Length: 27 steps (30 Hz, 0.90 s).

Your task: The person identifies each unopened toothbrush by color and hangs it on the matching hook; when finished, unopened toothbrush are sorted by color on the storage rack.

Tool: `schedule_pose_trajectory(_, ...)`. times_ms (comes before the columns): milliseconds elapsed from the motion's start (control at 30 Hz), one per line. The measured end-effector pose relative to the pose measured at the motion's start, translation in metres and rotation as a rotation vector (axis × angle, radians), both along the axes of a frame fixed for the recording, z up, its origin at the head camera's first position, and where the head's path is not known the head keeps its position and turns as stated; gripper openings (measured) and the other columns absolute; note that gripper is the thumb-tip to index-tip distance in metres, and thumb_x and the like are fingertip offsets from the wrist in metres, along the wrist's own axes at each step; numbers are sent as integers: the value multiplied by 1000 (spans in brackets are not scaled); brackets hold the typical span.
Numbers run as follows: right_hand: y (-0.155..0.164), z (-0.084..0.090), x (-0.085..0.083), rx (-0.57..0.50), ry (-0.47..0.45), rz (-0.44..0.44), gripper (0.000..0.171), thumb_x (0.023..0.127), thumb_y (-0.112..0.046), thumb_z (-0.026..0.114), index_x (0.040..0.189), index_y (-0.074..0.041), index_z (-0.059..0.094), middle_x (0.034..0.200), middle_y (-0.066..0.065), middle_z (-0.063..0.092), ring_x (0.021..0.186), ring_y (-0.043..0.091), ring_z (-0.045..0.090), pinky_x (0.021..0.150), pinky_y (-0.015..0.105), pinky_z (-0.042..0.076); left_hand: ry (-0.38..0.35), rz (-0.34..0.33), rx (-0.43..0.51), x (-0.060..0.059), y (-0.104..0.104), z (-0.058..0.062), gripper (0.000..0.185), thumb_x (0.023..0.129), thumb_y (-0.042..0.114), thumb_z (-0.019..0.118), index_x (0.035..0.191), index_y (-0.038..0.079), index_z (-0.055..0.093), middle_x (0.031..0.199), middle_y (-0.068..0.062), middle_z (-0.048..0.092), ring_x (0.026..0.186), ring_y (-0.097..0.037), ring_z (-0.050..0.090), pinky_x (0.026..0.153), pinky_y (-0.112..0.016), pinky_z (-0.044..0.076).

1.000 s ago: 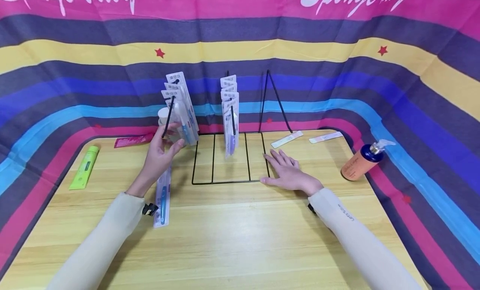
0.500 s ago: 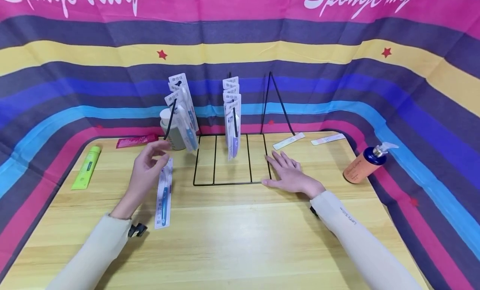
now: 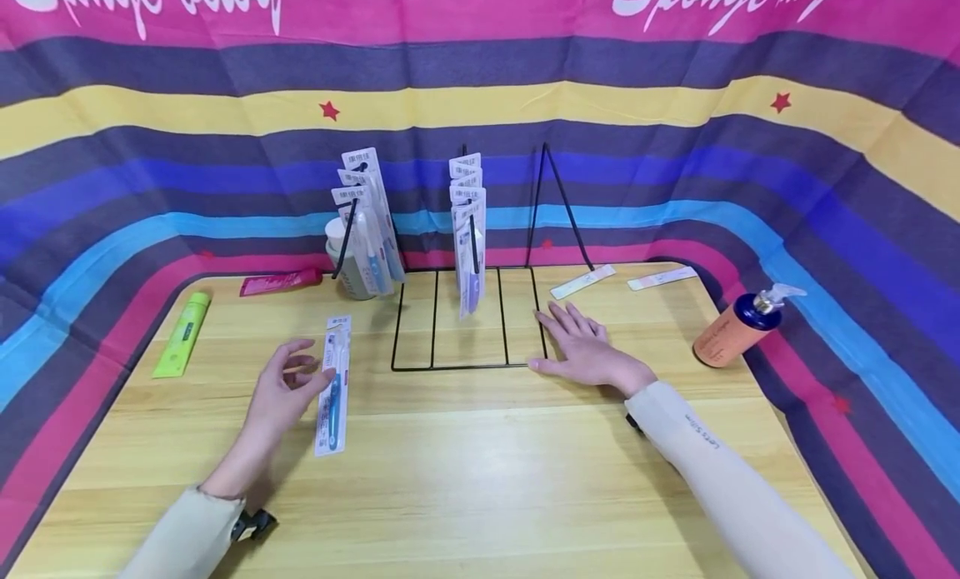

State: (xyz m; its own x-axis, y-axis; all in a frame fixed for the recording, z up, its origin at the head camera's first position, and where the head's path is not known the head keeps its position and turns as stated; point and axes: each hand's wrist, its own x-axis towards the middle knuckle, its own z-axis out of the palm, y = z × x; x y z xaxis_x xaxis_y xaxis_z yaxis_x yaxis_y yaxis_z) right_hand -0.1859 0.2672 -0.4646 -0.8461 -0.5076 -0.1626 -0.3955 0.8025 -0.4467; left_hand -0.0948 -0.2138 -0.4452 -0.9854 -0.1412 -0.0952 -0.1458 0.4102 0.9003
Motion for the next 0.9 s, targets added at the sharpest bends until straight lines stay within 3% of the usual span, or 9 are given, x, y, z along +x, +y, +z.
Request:
schedule_pose_trajectory(167,-2,-2,-1,22,4,-1,95,106,-61,62,176,-12,19,182,18,2,165,46,-4,120,79,6,-90,-29,-51,10,3,-5,84,96,9,81,165,-1,34,143,-27,53,107,-30,57,82,-30,53)
schedule_pose_trajectory(300,-6,-2,-2,22,0,8,95,107,-61,60,176,-11,18,182,18,1,164,46,-5,120,79,5,-104,-60,-89,13,5,-6,89,93,5,83,164,-7,31,138,-30,54,106,-33,62,78,-31,57)
schedule_pose_trajectory(467,-7,-1,-2,22,6,10,95,108,-60,60,176,-10,18,181,20,1,164,47,-5,121,79,4,-71,-82,-160,11,8,-8,81,92,2,81,158,-8,36,126,-28,58,102,-34,62,77,-36,56)
schedule_pose_trajectory(633,-5,0,-2,32,15,13,95,108,-60,60,176,-10,17,181,20,1,164,47,-5,120,79,4,-33,-68,-148,11,10,-11,66,89,-6,75,148,-2,47,113,-25,64,93,-31,63,73,-34,54)
schedule_pose_trajectory(800,-3,-1,-1,31,18,12,94,108,-61,59,176,-10,17,181,20,1,164,48,-5,121,79,4,-53,-94,-192,13,11,-12,61,89,-5,72,147,3,52,127,-29,54,101,-35,59,74,-35,53)
schedule_pose_trajectory(900,-1,-1,0,34,21,12,94,108,-61,59,176,-10,18,181,20,1,164,48,-5,121,79,5,-58,-118,-216,12,11,-12,59,89,-3,72,144,1,53,125,-30,56,100,-36,61,73,-37,55)
